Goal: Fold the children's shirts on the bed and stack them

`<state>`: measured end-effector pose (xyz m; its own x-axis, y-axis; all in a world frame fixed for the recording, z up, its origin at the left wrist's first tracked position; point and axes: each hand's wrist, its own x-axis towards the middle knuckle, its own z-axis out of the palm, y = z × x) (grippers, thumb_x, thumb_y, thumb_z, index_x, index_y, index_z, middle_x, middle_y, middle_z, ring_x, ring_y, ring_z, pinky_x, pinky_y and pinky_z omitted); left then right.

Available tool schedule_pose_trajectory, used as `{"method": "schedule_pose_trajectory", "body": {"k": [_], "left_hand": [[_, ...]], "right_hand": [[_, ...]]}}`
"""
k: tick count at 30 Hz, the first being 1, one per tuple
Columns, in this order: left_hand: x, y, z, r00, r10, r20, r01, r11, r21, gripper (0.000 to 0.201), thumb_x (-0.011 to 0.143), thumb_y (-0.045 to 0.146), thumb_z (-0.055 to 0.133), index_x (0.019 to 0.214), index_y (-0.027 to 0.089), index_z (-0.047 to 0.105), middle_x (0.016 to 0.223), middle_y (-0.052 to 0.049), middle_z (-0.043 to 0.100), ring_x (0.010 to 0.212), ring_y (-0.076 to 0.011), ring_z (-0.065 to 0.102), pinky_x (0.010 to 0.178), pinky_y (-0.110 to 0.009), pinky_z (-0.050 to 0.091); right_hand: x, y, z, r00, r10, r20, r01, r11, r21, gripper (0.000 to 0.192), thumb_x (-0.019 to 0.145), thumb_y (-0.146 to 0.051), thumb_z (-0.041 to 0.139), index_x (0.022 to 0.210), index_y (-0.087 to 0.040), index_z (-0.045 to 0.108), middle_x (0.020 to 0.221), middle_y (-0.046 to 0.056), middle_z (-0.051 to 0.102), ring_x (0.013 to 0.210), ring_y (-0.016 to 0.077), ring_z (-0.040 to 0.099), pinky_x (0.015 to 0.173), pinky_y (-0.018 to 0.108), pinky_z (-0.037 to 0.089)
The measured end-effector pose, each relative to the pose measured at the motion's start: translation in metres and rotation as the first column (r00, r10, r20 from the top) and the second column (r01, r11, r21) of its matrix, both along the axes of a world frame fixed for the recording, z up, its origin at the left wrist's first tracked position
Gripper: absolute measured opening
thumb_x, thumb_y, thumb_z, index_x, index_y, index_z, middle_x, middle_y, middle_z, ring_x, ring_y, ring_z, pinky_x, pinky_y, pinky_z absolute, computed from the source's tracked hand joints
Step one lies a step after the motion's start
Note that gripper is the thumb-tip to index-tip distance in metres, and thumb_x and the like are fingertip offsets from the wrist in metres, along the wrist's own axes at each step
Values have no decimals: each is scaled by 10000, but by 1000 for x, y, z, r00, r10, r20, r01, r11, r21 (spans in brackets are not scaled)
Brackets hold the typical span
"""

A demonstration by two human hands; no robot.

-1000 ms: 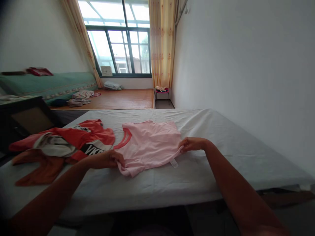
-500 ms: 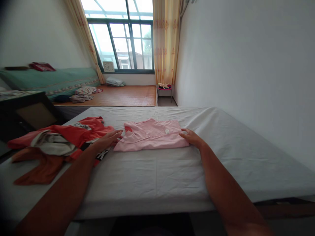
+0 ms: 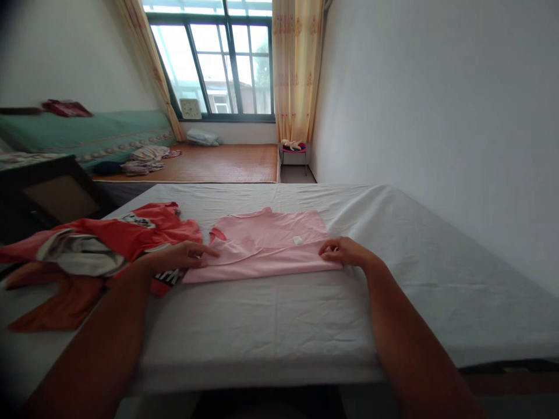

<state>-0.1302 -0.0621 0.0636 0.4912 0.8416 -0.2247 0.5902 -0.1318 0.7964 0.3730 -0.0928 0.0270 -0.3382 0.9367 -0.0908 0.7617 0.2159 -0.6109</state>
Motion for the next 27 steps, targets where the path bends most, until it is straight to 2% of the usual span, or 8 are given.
{"method": "schedule_pose_trajectory", "body": {"k": [2, 5, 10, 13, 18, 21, 25, 27], "left_hand": [[-3, 6, -4, 999, 40, -26, -39, 999, 26, 482, 586, 524, 737, 972, 235, 747, 511, 31, 557, 417, -134, 504, 415, -219, 387], [-6, 27, -11, 975, 220, -12, -209, 940, 270, 522, 666, 591, 635, 999, 202, 732, 633, -15, 658, 565, -178, 607, 518, -241, 460], [5, 80, -16, 941, 320, -112, -236, 855, 463, 505, 674, 555, 605, 990, 176, 713, 1019, -113, 716, 948, -265, 650, 813, -305, 487], [19, 107, -21, 903, 385, -192, -248, 831, 499, 454, 659, 478, 623, 983, 168, 700, 1053, -138, 700, 1026, -284, 620, 870, -320, 456], [38, 144, -31, 893, 389, -227, -262, 859, 439, 296, 674, 465, 609, 723, 181, 680, 696, -71, 674, 791, -249, 636, 726, -293, 458], [47, 158, -32, 894, 388, -226, -293, 886, 360, 409, 729, 550, 554, 581, 176, 627, 466, -27, 526, 531, -201, 552, 545, -291, 412], [61, 166, -29, 921, 377, -96, -369, 925, 93, 404, 650, 562, 665, 622, 159, 662, 398, 29, 439, 378, -114, 391, 440, -256, 322], [68, 168, -27, 932, 362, 8, -361, 928, 93, 326, 571, 463, 747, 669, 155, 705, 419, 33, 485, 397, -101, 404, 444, -237, 321]], "right_hand": [[0, 2, -2, 985, -152, 87, 137, 978, 155, 286, 779, -442, 606, 886, -217, 747, 769, 41, 696, 680, 179, 596, 644, 282, 442], [-9, 6, 0, 951, -287, 112, 234, 910, 343, 251, 826, -397, 552, 909, -241, 731, 871, 50, 724, 731, 197, 634, 693, 300, 463], [-39, 33, 25, 982, -87, 167, 32, 950, 310, 278, 848, -367, 555, 1045, -235, 700, 996, 51, 728, 846, 209, 664, 774, 311, 485], [-48, 67, 34, 972, -107, 209, 33, 944, 329, 340, 834, -356, 599, 1145, -238, 669, 1082, 66, 710, 962, 226, 650, 873, 328, 473], [-42, 118, 18, 941, -255, 222, 171, 925, 340, 482, 805, -384, 651, 1249, -205, 603, 1188, 116, 664, 1069, 243, 615, 964, 341, 430], [-36, 136, 4, 921, -333, 203, 257, 910, 327, 492, 755, -409, 690, 1190, -186, 631, 1146, 121, 680, 1016, 241, 629, 914, 328, 453], [-26, 151, -5, 930, -347, 126, 317, 925, 209, 303, 668, -370, 725, 883, -157, 712, 829, 69, 723, 722, 187, 636, 669, 254, 482], [-23, 156, -7, 945, -326, -23, 327, 940, 103, 206, 620, -332, 723, 707, -150, 682, 637, 22, 667, 579, 147, 573, 542, 228, 430]]}}
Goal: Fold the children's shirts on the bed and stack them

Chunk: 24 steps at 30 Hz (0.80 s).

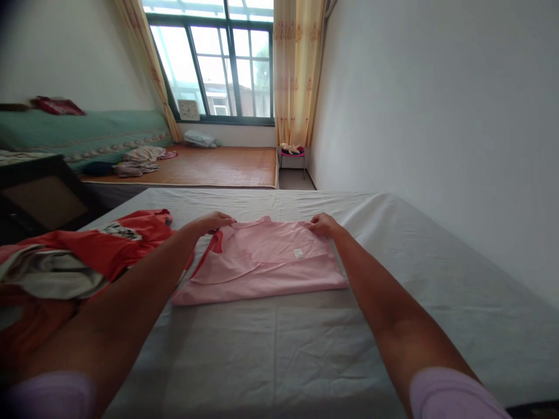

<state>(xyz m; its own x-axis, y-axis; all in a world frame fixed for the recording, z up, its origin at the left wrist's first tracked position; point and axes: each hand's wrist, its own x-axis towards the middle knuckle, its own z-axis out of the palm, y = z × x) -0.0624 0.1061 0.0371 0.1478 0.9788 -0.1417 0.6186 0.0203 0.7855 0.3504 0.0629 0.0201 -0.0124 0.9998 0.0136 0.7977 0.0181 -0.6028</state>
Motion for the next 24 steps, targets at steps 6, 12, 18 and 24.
{"method": "schedule_pose_trajectory", "body": {"k": [6, 12, 18, 24], "left_hand": [[7, -11, 17, 974, -46, 222, -23, 954, 300, 310, 577, 349, 695, 806, 151, 759, 715, -37, 706, 692, -172, 604, 643, -253, 455], [-27, -59, 22, 897, -433, 94, 350, 822, 450, 128, 574, 192, 552, 495, 181, 652, 719, -36, 705, 757, -186, 640, 761, -298, 495], [-28, -102, 15, 948, -303, -97, 314, 843, 436, 235, 646, 183, 447, 601, 193, 677, 892, -25, 741, 922, -208, 654, 895, -339, 485], [5, -134, 6, 826, -456, -331, 558, 745, 365, 427, 703, 367, 659, 1101, 216, 690, 1133, -54, 689, 1073, -244, 605, 948, -337, 446]], "right_hand": [[3, -7, 4, 963, -9, -270, 47, 990, 134, 189, 609, -310, 658, 737, -172, 639, 683, 7, 654, 625, 141, 564, 546, 221, 408], [16, -52, 4, 793, 243, -559, -145, 966, 214, 107, 593, -264, 675, 628, -169, 641, 850, 45, 712, 813, 182, 630, 748, 283, 476], [25, -81, -8, 878, 174, -447, -172, 984, 45, 62, 547, -172, 638, 599, -170, 672, 770, 43, 721, 795, 192, 650, 769, 283, 479], [25, -90, -24, 929, 141, -342, -91, 983, 158, 204, 630, -230, 612, 798, -188, 720, 753, 15, 705, 693, 157, 622, 638, 235, 471]]}}
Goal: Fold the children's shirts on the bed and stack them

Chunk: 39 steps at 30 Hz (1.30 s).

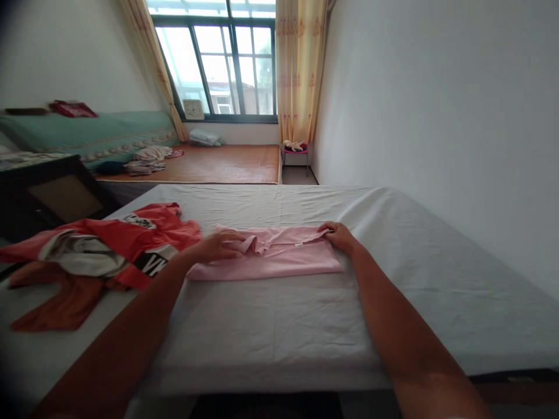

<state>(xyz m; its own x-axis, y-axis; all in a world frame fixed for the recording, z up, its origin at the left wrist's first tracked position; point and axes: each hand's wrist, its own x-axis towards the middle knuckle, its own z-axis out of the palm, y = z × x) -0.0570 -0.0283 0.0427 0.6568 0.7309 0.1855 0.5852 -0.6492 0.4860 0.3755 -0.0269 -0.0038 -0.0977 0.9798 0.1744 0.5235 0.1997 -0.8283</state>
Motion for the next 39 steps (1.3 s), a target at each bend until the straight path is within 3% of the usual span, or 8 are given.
{"method": "schedule_pose_trajectory", "body": {"k": [4, 7, 10, 16, 21, 25, 33, 39], "left_hand": [[11, -7, -10, 977, 179, -115, -150, 962, 227, 387, 736, 293, 617, 1118, 274, 677, 1116, -43, 686, 1066, -249, 598, 952, -364, 425], [13, -4, -7, 934, 358, 21, -348, 890, 293, 323, 801, 259, 512, 1071, 261, 687, 1015, -40, 705, 990, -237, 622, 892, -352, 451], [11, -3, 2, 893, 375, 250, -432, 870, 239, 313, 834, 289, 461, 1028, 220, 696, 992, -44, 711, 985, -220, 625, 884, -324, 462], [-14, -12, 16, 969, 134, 208, -115, 988, -103, 334, 790, 404, 537, 963, 204, 741, 991, -41, 734, 988, -236, 642, 913, -330, 469], [-49, 0, 15, 721, 504, 475, -491, 856, -163, 511, 833, 541, 454, 1017, 129, 694, 868, -99, 732, 811, -212, 671, 743, -316, 519], [-60, 13, -2, 738, 618, 271, -605, 784, -140, 465, 831, 493, 463, 1026, 123, 666, 735, -64, 712, 604, -171, 642, 590, -264, 483], [-29, 20, -22, 790, 613, 11, -607, 781, 148, 446, 876, 455, 455, 1201, 211, 637, 1051, -91, 704, 943, -217, 653, 871, -307, 460], [-27, 25, -21, 789, 610, 70, -610, 792, -16, 506, 812, 475, 534, 1218, 192, 640, 1025, -100, 711, 959, -249, 646, 881, -353, 464]], "right_hand": [[-2, 0, -9, 998, -45, 52, 42, 998, 55, 261, 723, -341, 602, 912, -203, 718, 770, 17, 715, 702, 172, 627, 624, 247, 473], [-4, 0, -7, 997, -63, 50, 57, 993, 104, 249, 751, -359, 594, 910, -211, 716, 832, 28, 725, 779, 193, 642, 705, 277, 490], [-3, -4, 2, 996, -83, -12, 84, 983, 165, 259, 775, -355, 561, 924, -204, 709, 866, 30, 723, 811, 192, 638, 761, 293, 489], [11, -14, 10, 995, -44, 91, 38, 997, 62, 308, 664, -186, 469, 816, -173, 737, 756, 20, 718, 693, 170, 628, 670, 260, 481], [2, -17, 17, 957, -240, 161, 184, 936, 300, 374, 668, -123, 420, 857, -194, 734, 856, 30, 733, 802, 190, 655, 774, 293, 487], [-26, -20, 19, 961, -128, 243, 41, 942, 332, 333, 691, -103, 440, 825, -215, 724, 831, 31, 723, 801, 196, 655, 782, 301, 492], [-51, -19, 4, 914, 140, 381, -242, 942, 233, 348, 675, -55, 431, 800, -214, 714, 800, 16, 715, 772, 179, 648, 749, 280, 488], [-50, -18, 3, 922, 140, 362, -237, 942, 238, 350, 667, -45, 428, 802, -210, 706, 826, 16, 718, 811, 183, 651, 781, 284, 488]]}}
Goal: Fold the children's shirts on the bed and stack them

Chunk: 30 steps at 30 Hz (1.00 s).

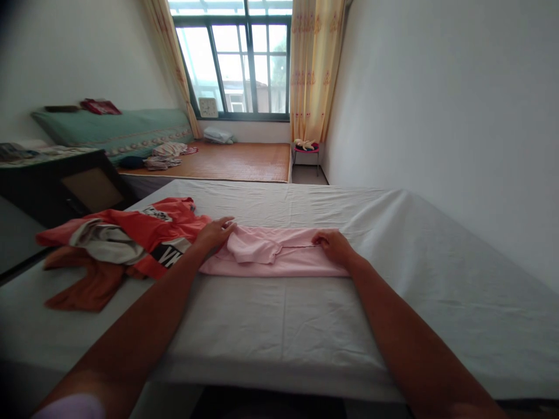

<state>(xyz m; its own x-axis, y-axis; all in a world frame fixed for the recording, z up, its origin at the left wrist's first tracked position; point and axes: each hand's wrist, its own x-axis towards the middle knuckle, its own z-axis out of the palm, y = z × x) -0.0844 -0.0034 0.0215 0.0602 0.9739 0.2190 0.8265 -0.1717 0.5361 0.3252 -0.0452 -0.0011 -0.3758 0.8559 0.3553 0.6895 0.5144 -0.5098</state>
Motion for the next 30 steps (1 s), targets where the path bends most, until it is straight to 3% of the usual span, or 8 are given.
{"method": "schedule_pose_trajectory", "body": {"k": [4, 6, 9, 12, 16, 20, 25, 30], "left_hand": [[4, 4, -5, 874, -171, 454, 200, 980, -15, 663, 723, 376, 611, 1330, 119, 536, 983, -93, 706, 891, -216, 642, 815, -343, 496], [2, 7, -5, 833, -140, 536, 155, 988, 18, 697, 687, 329, 629, 1338, 103, 519, 1061, -119, 688, 935, -220, 635, 824, -342, 500], [-7, 6, 3, 935, -41, 353, 20, 998, 63, 579, 695, 320, 628, 1242, 131, 602, 1178, -135, 640, 941, -213, 632, 873, -350, 490], [-15, -5, 17, 977, -136, 163, 123, 989, 85, 408, 778, 415, 582, 1090, 172, 682, 1100, -92, 669, 911, -201, 630, 867, -336, 491], [-2, -29, 24, 850, -526, 30, 527, 847, -66, 423, 775, 494, 619, 1073, 201, 687, 1058, -65, 682, 985, -219, 607, 873, -313, 482], [18, -37, 19, 787, -579, -214, 586, 809, -32, 364, 740, 298, 648, 1092, 216, 687, 1134, -80, 643, 1083, -244, 564, 977, -342, 417], [8, -35, 29, 838, -524, -153, 530, 848, -4, 324, 764, 184, 498, 981, 222, 736, 1004, -41, 696, 965, -196, 617, 875, -275, 456], [-3, -45, 41, 791, -608, 75, 607, 763, -220, 259, 700, 364, 670, 897, 223, 761, 818, -3, 727, 779, -185, 641, 709, -229, 476]], "right_hand": [[-2, -2, 2, 1000, -6, -21, 6, 1000, -25, 352, 673, -47, 423, 799, -212, 706, 816, 13, 719, 802, 175, 654, 784, 276, 494], [-3, -3, 3, 1000, -15, -19, 15, 999, -28, 352, 672, -52, 424, 801, -213, 710, 818, 15, 720, 805, 178, 655, 784, 279, 495], [-3, -4, 5, 999, -20, -28, 19, 999, -27, 345, 684, -67, 428, 804, -213, 717, 829, 20, 722, 809, 184, 653, 780, 286, 494], [-3, -5, 4, 998, -22, -51, 20, 999, -50, 350, 687, -68, 430, 813, -217, 720, 833, 16, 723, 809, 181, 652, 784, 285, 494], [-2, -5, 3, 998, -31, -54, 28, 997, -66, 347, 691, -68, 436, 818, -215, 724, 830, 14, 726, 804, 182, 653, 786, 286, 495], [0, -4, 2, 997, -33, -69, 28, 996, -83, 355, 694, -63, 429, 832, -209, 722, 851, 21, 727, 824, 182, 657, 799, 288, 499], [2, -5, 2, 995, -24, -98, 11, 991, -136, 354, 710, -72, 433, 853, -216, 724, 867, 13, 730, 842, 184, 660, 834, 300, 499], [4, -4, 2, 999, -12, -43, 8, 995, -98, 355, 706, -72, 430, 835, -219, 727, 865, 16, 729, 845, 188, 657, 833, 304, 500]]}}
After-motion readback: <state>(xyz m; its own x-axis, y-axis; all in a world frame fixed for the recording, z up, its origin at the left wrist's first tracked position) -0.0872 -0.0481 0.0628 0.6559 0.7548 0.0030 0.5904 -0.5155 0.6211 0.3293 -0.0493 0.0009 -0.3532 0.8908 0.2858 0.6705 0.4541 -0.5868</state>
